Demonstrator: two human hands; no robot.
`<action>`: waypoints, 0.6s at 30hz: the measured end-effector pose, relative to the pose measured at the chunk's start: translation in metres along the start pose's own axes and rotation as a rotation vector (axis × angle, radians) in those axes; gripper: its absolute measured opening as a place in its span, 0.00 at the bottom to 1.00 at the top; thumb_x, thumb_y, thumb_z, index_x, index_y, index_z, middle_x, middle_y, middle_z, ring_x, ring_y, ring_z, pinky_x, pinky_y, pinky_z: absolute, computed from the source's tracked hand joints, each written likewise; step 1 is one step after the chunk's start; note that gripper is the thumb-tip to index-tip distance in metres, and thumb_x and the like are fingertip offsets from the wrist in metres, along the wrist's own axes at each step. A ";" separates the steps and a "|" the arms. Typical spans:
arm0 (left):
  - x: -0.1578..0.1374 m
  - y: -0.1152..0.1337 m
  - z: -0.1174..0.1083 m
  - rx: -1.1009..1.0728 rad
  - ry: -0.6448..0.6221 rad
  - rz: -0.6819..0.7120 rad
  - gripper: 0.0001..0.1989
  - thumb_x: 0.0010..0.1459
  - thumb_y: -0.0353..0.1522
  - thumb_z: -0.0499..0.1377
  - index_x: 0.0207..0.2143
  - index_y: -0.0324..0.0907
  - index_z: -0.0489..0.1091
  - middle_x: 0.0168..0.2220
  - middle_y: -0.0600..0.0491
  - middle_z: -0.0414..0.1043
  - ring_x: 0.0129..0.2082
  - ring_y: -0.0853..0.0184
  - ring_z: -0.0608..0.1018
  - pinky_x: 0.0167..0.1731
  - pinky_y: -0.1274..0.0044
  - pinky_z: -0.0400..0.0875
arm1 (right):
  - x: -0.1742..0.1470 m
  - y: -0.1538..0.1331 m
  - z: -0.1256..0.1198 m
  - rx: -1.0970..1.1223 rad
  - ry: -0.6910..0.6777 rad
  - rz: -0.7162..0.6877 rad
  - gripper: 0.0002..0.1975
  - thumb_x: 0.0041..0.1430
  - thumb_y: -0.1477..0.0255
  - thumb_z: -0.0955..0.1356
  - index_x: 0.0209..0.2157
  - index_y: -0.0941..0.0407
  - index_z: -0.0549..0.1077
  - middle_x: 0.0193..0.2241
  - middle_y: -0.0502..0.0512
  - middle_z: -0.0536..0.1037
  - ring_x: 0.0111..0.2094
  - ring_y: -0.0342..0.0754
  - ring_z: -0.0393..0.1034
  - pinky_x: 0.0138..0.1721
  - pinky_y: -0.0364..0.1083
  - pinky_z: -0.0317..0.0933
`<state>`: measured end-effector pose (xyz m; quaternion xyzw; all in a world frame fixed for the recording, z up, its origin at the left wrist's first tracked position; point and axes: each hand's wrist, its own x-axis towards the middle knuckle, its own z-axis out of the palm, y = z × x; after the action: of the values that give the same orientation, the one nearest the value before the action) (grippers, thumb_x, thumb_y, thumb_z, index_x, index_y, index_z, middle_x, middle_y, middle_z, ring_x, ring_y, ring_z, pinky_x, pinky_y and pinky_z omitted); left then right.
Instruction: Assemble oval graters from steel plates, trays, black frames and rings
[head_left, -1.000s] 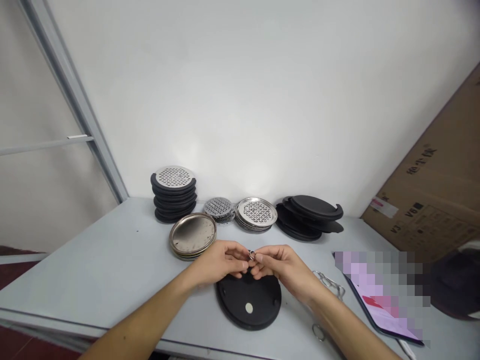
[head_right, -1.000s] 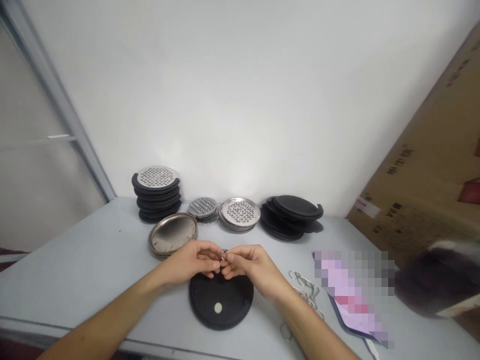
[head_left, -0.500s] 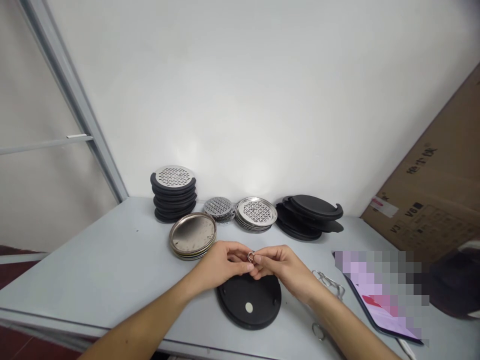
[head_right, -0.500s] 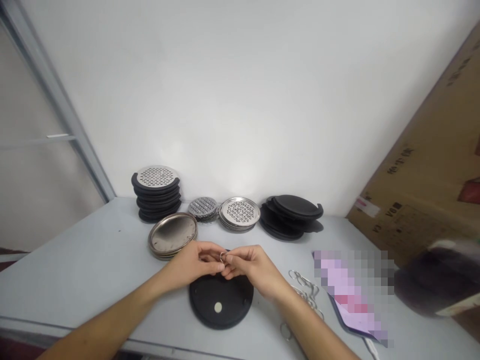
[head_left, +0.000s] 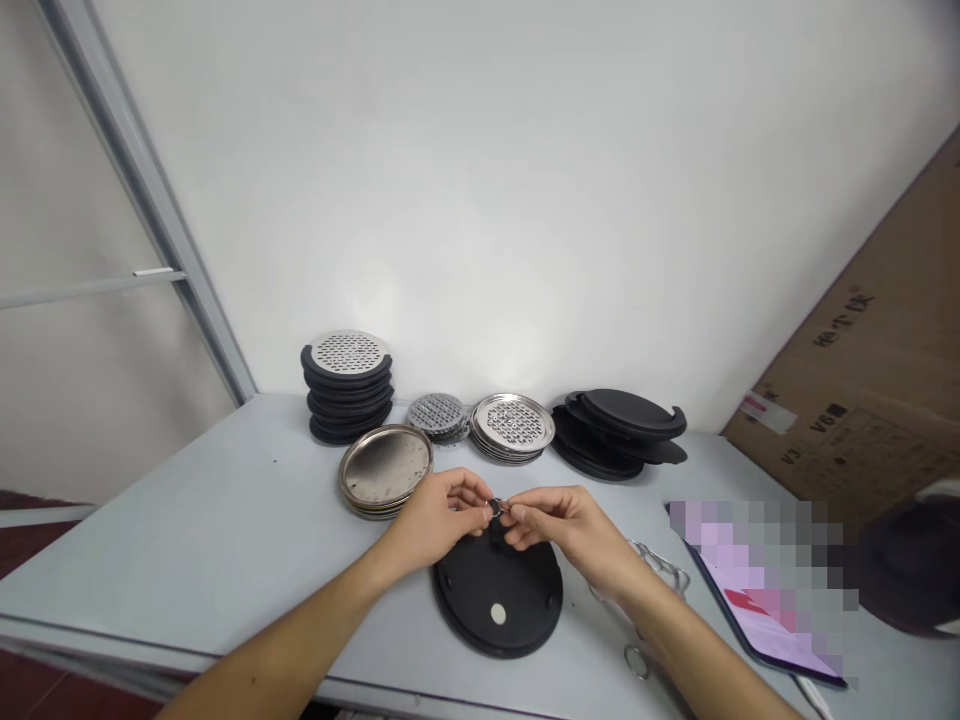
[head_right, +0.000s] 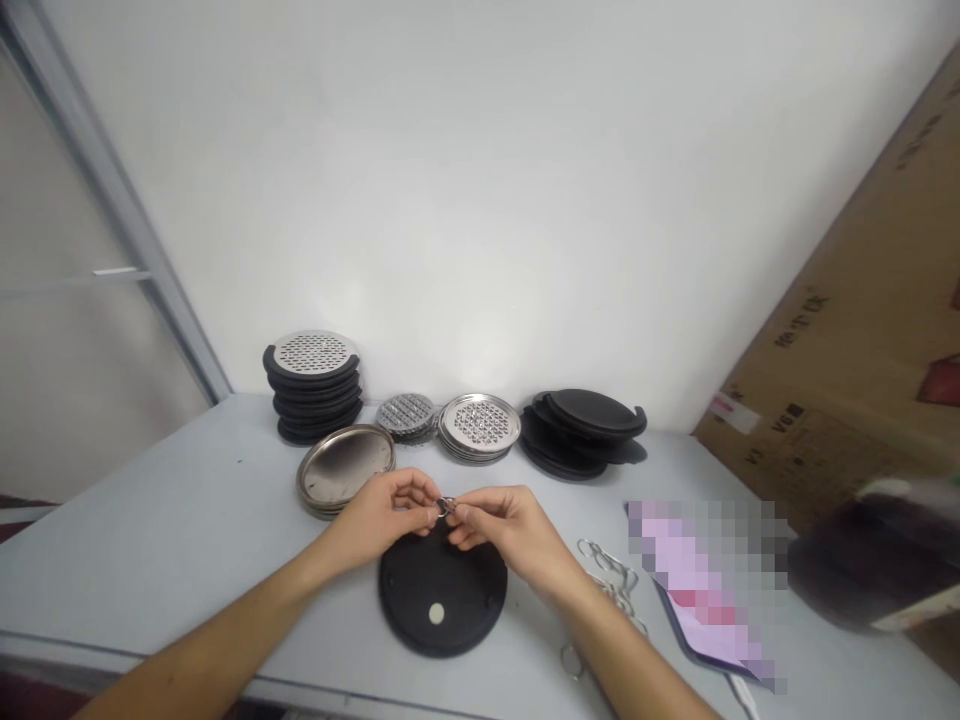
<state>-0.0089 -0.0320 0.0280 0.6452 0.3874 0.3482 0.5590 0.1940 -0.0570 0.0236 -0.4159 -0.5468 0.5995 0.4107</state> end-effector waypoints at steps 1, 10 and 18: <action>0.000 0.001 0.000 -0.017 0.000 -0.006 0.11 0.50 0.32 0.63 0.36 0.37 0.70 0.29 0.52 0.72 0.29 0.67 0.75 0.31 0.75 0.72 | 0.001 -0.001 -0.001 -0.012 0.030 -0.014 0.15 0.52 0.62 0.73 0.36 0.59 0.81 0.30 0.58 0.82 0.30 0.46 0.75 0.35 0.46 0.70; 0.001 0.001 0.000 0.102 0.024 0.030 0.06 0.55 0.31 0.57 0.32 0.38 0.72 0.27 0.54 0.69 0.28 0.69 0.72 0.26 0.79 0.70 | 0.001 0.005 0.004 -0.224 0.217 -0.152 0.13 0.54 0.63 0.71 0.36 0.59 0.80 0.27 0.56 0.81 0.30 0.48 0.76 0.36 0.46 0.69; 0.000 0.003 -0.002 0.100 -0.041 0.015 0.09 0.54 0.33 0.60 0.37 0.37 0.74 0.33 0.51 0.73 0.30 0.68 0.74 0.32 0.76 0.70 | -0.005 0.009 0.007 -0.493 0.215 -0.370 0.09 0.60 0.69 0.68 0.41 0.56 0.77 0.30 0.54 0.81 0.30 0.47 0.76 0.35 0.44 0.68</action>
<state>-0.0100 -0.0316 0.0312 0.6823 0.3880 0.3191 0.5312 0.1880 -0.0643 0.0150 -0.4575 -0.6951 0.3171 0.4550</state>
